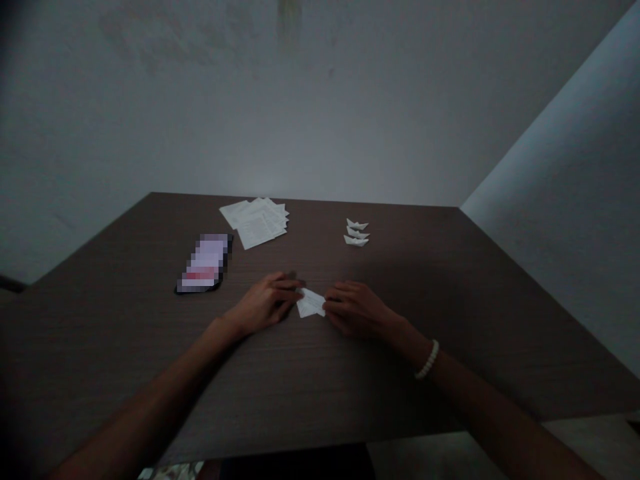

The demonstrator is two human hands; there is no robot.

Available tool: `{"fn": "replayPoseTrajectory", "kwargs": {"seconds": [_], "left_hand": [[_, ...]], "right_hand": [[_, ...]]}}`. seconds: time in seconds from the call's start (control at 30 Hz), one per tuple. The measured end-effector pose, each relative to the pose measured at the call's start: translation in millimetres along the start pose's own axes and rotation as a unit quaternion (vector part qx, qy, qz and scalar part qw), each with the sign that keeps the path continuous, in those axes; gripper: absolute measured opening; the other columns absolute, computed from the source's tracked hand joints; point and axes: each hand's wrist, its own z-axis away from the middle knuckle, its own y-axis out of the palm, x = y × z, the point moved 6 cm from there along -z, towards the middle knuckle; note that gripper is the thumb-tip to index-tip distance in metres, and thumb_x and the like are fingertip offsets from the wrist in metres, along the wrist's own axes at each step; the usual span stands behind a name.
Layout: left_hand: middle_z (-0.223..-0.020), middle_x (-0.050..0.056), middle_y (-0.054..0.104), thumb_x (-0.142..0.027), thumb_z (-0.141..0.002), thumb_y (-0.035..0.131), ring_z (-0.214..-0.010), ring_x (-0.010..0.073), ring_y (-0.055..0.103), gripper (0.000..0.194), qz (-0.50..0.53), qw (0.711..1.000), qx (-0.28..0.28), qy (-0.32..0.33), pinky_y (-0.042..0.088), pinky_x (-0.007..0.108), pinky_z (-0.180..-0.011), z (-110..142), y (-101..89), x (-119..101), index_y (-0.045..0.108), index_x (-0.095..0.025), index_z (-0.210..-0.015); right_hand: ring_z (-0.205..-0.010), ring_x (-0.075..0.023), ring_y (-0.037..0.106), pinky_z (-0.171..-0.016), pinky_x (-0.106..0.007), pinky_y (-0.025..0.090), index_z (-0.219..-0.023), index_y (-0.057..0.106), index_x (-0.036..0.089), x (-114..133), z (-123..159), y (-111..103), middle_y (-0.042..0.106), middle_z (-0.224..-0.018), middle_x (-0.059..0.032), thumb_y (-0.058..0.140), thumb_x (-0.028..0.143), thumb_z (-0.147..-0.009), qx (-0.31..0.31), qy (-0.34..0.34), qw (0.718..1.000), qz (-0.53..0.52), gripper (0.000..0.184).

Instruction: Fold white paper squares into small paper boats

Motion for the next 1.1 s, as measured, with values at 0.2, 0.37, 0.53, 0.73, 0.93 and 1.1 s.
{"fn": "replayPoseTrajectory", "kwargs": {"seconds": [0.2,0.37,0.53,0.73,0.93,1.1], "left_hand": [[-0.118,0.006,0.065,-0.017,-0.09,0.049,-0.103,0.0231,0.054,0.024,-0.017,1.0,0.006,-0.006,0.045,0.039,-0.089,0,0.1,0,0.071,-0.02,-0.101],[-0.119,0.007,0.063,-0.016,-0.089,0.05,-0.102,0.0236,0.053,0.026,-0.034,0.999,0.011,-0.012,0.046,0.039,-0.085,0,1.2,-1,0.069,-0.021,-0.106],[-0.119,0.008,0.062,-0.015,-0.089,0.049,-0.106,0.0241,0.052,0.029,-0.042,0.999,-0.001,-0.023,0.045,0.04,-0.089,0,3.3,-1,0.069,-0.021,-0.108],[-0.118,0.009,0.061,-0.016,-0.089,0.049,-0.104,0.0237,0.051,0.029,-0.046,0.999,-0.002,-0.023,0.046,0.039,-0.088,0,4.7,-1,0.069,-0.021,-0.109],[-0.125,0.009,0.058,-0.017,-0.088,0.05,-0.106,0.0256,0.05,0.03,-0.072,0.996,-0.03,-0.042,0.044,0.041,-0.09,0,3.7,-1,0.066,-0.019,-0.114],[-0.117,0.011,0.06,-0.018,-0.088,0.049,-0.101,0.0252,0.05,0.027,-0.072,0.994,-0.063,-0.046,0.044,0.041,-0.087,2,-1.3,-4,0.067,-0.017,-0.108]], "right_hand": [[-0.084,-0.0182,0.06,-0.077,-0.033,0.047,-0.091,0.067,0.02,3,7,0,0.069,-0.101,-0.0063,0.048,0.02,-0.091,-0.003,-0.004,1.0,0.01,0.019],[-0.094,-0.0206,0.061,-0.08,-0.036,0.051,-0.087,0.068,0.019,9,7,-2,0.067,-0.116,-0.0075,0.052,0.016,-0.086,-0.02,-0.021,0.999,-0.025,0.015],[-0.093,-0.0201,0.062,-0.079,-0.036,0.051,-0.087,0.067,0.019,14,2,-1,0.069,-0.113,-0.008,0.053,0.013,-0.083,-0.006,-0.03,0.998,-0.046,0.015],[-0.092,-0.0203,0.061,-0.078,-0.035,0.051,-0.091,0.066,0.018,18,-2,-2,0.065,-0.122,-0.0085,0.051,0.012,-0.084,0.039,-0.038,0.998,-0.006,0.018],[-0.092,-0.0209,0.061,-0.078,-0.035,0.051,-0.087,0.064,0.018,21,-4,-2,0.067,-0.118,-0.0072,0.052,0.015,-0.085,0.057,-0.01,0.998,-0.009,0.013],[-0.096,-0.0227,0.061,-0.084,-0.037,0.051,-0.087,0.064,0.017,25,-4,0,0.066,-0.118,-0.0098,0.056,0.017,-0.084,0.024,0.049,0.998,-0.017,0.009]]}}
